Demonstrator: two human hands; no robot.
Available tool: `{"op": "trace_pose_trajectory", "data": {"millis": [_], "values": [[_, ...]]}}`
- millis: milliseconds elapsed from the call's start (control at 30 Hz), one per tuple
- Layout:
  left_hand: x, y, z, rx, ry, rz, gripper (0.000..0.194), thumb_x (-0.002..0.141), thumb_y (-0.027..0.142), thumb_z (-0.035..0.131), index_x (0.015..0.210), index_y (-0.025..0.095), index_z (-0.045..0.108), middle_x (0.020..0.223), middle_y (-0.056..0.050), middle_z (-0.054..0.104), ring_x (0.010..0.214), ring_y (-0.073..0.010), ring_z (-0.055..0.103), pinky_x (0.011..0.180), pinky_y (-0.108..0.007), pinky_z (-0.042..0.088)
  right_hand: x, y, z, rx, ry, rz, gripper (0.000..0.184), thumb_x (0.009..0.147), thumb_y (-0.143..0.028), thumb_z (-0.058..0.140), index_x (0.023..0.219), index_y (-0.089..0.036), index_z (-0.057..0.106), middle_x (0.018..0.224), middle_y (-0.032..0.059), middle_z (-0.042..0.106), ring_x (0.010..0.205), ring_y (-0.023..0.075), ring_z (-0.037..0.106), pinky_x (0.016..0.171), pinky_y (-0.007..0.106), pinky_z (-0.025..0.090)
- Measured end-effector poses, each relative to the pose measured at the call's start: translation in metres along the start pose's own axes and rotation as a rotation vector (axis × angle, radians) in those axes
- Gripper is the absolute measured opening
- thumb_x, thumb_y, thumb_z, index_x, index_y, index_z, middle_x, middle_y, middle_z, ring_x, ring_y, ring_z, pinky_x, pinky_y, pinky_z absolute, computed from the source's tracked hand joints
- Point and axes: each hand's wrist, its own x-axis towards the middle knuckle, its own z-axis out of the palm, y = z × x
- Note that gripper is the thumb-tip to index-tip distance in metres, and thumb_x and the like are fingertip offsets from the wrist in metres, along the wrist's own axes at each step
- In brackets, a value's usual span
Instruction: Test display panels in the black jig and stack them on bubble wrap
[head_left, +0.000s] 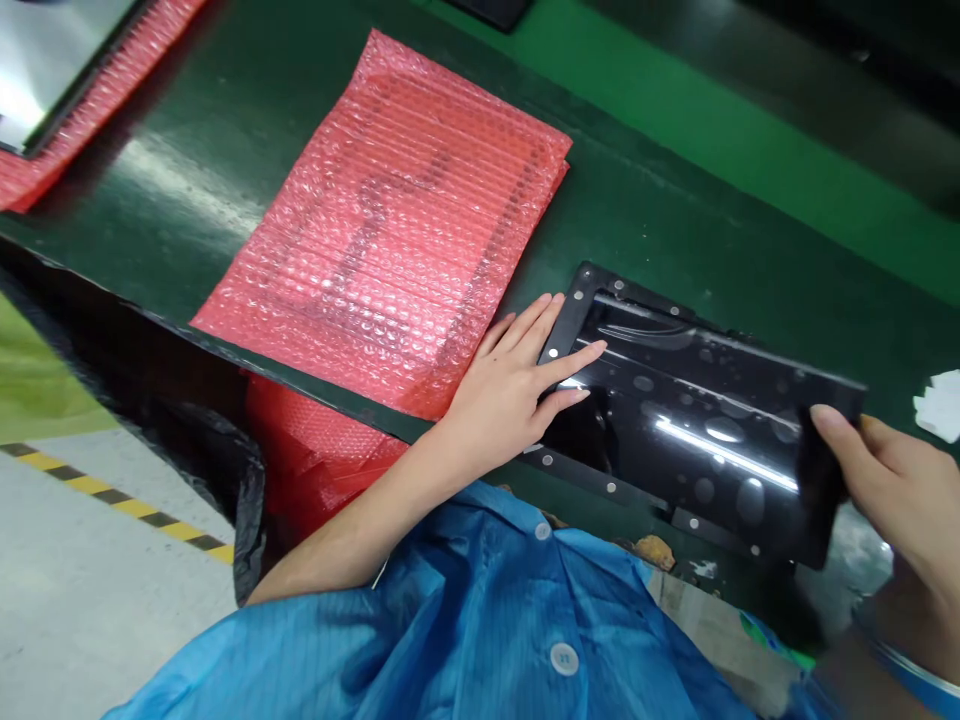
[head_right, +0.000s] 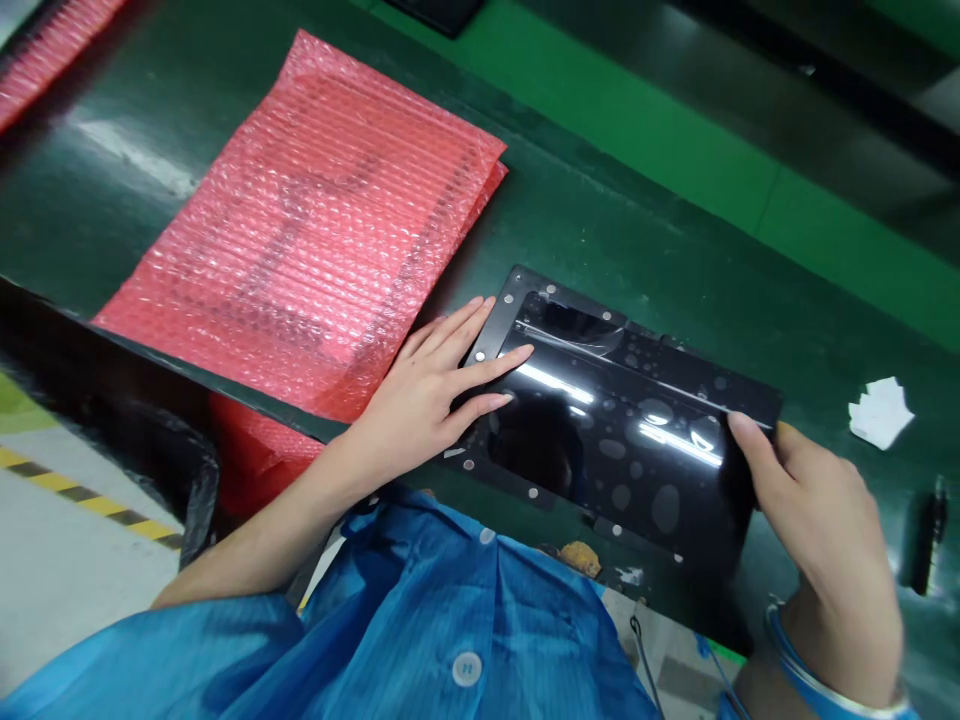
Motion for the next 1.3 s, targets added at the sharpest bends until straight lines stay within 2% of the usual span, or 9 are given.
{"op": "trace_pose_trajectory", "data": {"millis": [100,233,300,467,600,833,1033,1167,1300], "values": [[-0.001,0.002,-0.001,0.059,0.024,-0.019,0.042,0.101,0.04,0.051,0.141,0.032,0.057,0.162,-0.014,0.032,0.151,-0.0322,0.028,0.116,-0.057,0.031,0.011,0.002,-0.007,-0.364,-0.009,-0.048,0.069,0.066,-0.089,0.033,0.05,-0.028,0.059,0.048,0.0077,0.049,0.044,0.0168,0.027,0.051,0.035,0.025],[0.0,0.02,0.001,0.2,0.111,-0.038,0.039,0.098,0.028,0.053,0.137,0.026,0.061,0.16,-0.015,0.034,0.151,-0.0335,0.029,0.117,-0.061,0.028,0.018,-0.003,-0.011,-0.274,0.084,-0.042,0.061,0.073,-0.081,0.034,0.056,-0.026,0.057,0.055,0.0075,0.055,0.052,0.0194,0.036,0.055,0.033,0.025],[0.003,0.04,0.008,0.23,0.144,-0.002,0.039,0.096,0.024,0.053,0.134,0.019,0.062,0.16,-0.018,0.034,0.151,-0.0344,0.028,0.118,-0.06,0.028,0.026,-0.002,-0.009,-0.14,0.038,-0.029,0.056,0.073,-0.077,0.04,0.06,-0.024,0.054,0.059,0.0068,0.058,0.057,0.0198,0.044,0.058,0.033,0.028],[0.011,0.099,0.046,0.091,-0.068,0.428,0.052,0.095,0.039,0.059,0.141,0.017,0.056,0.159,-0.014,0.038,0.149,-0.0327,0.034,0.119,-0.054,0.032,0.052,0.009,0.002,0.027,-0.075,-0.014,0.048,0.079,-0.068,0.052,0.063,-0.022,0.05,0.058,0.0022,0.057,0.057,0.0162,0.05,0.061,0.03,0.033],[0.014,0.122,0.073,0.127,-0.154,0.556,0.058,0.094,0.048,0.06,0.144,0.018,0.054,0.158,-0.011,0.041,0.147,-0.0323,0.036,0.119,-0.051,0.034,0.061,0.009,0.01,-0.014,-0.046,0.015,0.049,0.078,-0.064,0.065,0.061,-0.022,0.045,0.058,0.0005,0.055,0.06,0.0159,0.048,0.06,0.029,0.03],[0.017,0.126,0.08,0.265,-0.138,0.58,0.052,0.097,0.045,0.056,0.141,0.019,0.058,0.157,-0.011,0.042,0.146,-0.0329,0.039,0.114,-0.047,0.041,0.056,0.001,0.013,-0.101,0.018,-0.015,0.049,0.082,-0.061,0.068,0.065,-0.022,0.044,0.064,0.0025,0.058,0.062,0.0162,0.048,0.059,0.028,0.024],[0.034,0.122,0.062,0.229,-0.192,0.628,0.047,0.099,0.046,0.051,0.135,0.019,0.063,0.149,-0.011,0.053,0.137,-0.0313,0.05,0.112,-0.048,0.043,0.052,0.003,0.019,-0.02,0.036,-0.043,0.043,0.088,-0.057,0.062,0.069,-0.022,0.047,0.07,0.0032,0.063,0.071,0.0189,0.056,0.06,0.028,0.024],[0.07,0.105,0.043,0.305,-0.091,0.427,0.048,0.097,0.039,0.054,0.138,0.014,0.059,0.143,-0.02,0.055,0.131,-0.0358,0.054,0.109,-0.055,0.042,0.049,0.005,0.019,0.074,0.065,-0.046,0.039,0.1,-0.047,0.044,0.071,-0.022,0.053,0.077,0.0045,0.068,0.077,0.0198,0.061,0.063,0.029,0.026],[0.103,0.092,0.035,0.383,0.026,0.287,0.046,0.095,0.033,0.054,0.132,0.007,0.06,0.118,-0.022,0.066,0.114,-0.0365,0.06,0.107,-0.057,0.041,0.047,0.003,0.017,0.183,0.102,-0.02,0.03,0.097,-0.038,0.049,0.073,-0.021,0.055,0.075,0.0042,0.067,0.077,0.02,0.061,0.063,0.029,0.024]]}}
